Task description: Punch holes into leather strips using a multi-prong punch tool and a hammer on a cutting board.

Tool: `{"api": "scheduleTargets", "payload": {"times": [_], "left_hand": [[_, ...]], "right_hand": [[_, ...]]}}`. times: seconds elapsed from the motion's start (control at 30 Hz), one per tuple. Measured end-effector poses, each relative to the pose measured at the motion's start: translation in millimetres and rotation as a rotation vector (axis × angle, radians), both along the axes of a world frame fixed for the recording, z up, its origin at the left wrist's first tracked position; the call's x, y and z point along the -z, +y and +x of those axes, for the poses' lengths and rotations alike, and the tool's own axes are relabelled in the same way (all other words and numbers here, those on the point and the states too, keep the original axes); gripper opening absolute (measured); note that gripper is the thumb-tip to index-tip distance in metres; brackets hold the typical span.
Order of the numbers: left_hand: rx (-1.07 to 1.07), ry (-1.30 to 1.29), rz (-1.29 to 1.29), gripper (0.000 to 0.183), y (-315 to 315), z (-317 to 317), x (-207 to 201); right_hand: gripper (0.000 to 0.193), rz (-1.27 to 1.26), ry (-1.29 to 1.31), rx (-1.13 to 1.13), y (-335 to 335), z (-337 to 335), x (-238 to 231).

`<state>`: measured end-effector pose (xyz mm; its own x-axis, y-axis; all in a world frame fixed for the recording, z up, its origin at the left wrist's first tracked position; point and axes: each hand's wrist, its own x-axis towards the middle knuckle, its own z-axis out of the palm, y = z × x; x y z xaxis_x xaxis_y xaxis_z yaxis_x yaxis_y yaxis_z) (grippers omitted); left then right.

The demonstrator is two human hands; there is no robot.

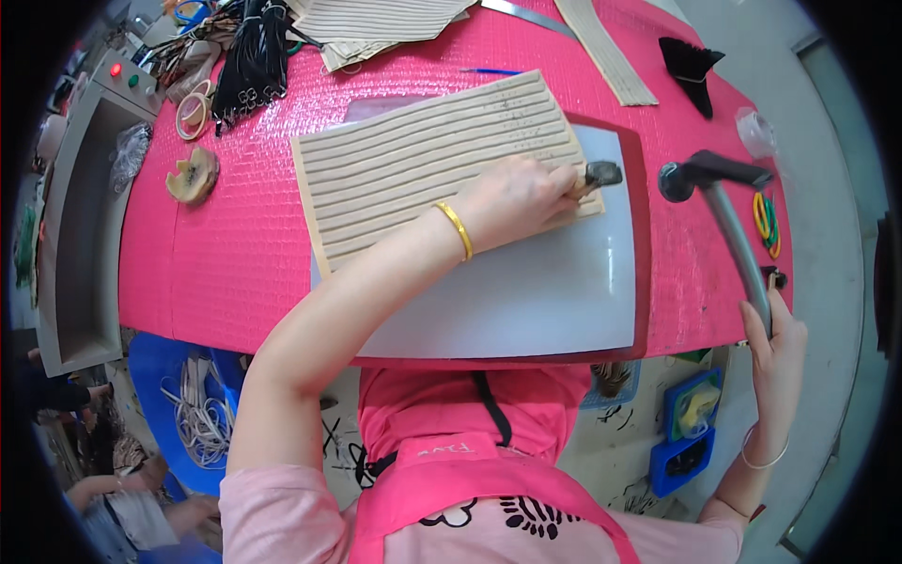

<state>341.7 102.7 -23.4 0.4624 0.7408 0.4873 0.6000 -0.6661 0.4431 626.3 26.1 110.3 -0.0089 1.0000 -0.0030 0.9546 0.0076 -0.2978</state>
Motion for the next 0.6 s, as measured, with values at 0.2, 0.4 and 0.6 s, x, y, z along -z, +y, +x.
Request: {"api": "scheduleTargets", "payload": {"times": [0.2, 0.4, 0.6], "left_hand": [[-0.015, -0.005, -0.058, 0.018, -6, 1, 0], [-0.074, -0.891, -0.256, 0.013, -10, -7, -18], [-0.058, -0.386, -0.257, 0.018, -11, 1, -7]], "right_hand": [[0.022, -0.142, 0.141, -0.123, 14, -24, 56], [0.025, -0.157, 0.195, -0.114, 24, -18, 92], [0.025, -0.187, 0.211, -0.102, 21, -17, 88]]}}
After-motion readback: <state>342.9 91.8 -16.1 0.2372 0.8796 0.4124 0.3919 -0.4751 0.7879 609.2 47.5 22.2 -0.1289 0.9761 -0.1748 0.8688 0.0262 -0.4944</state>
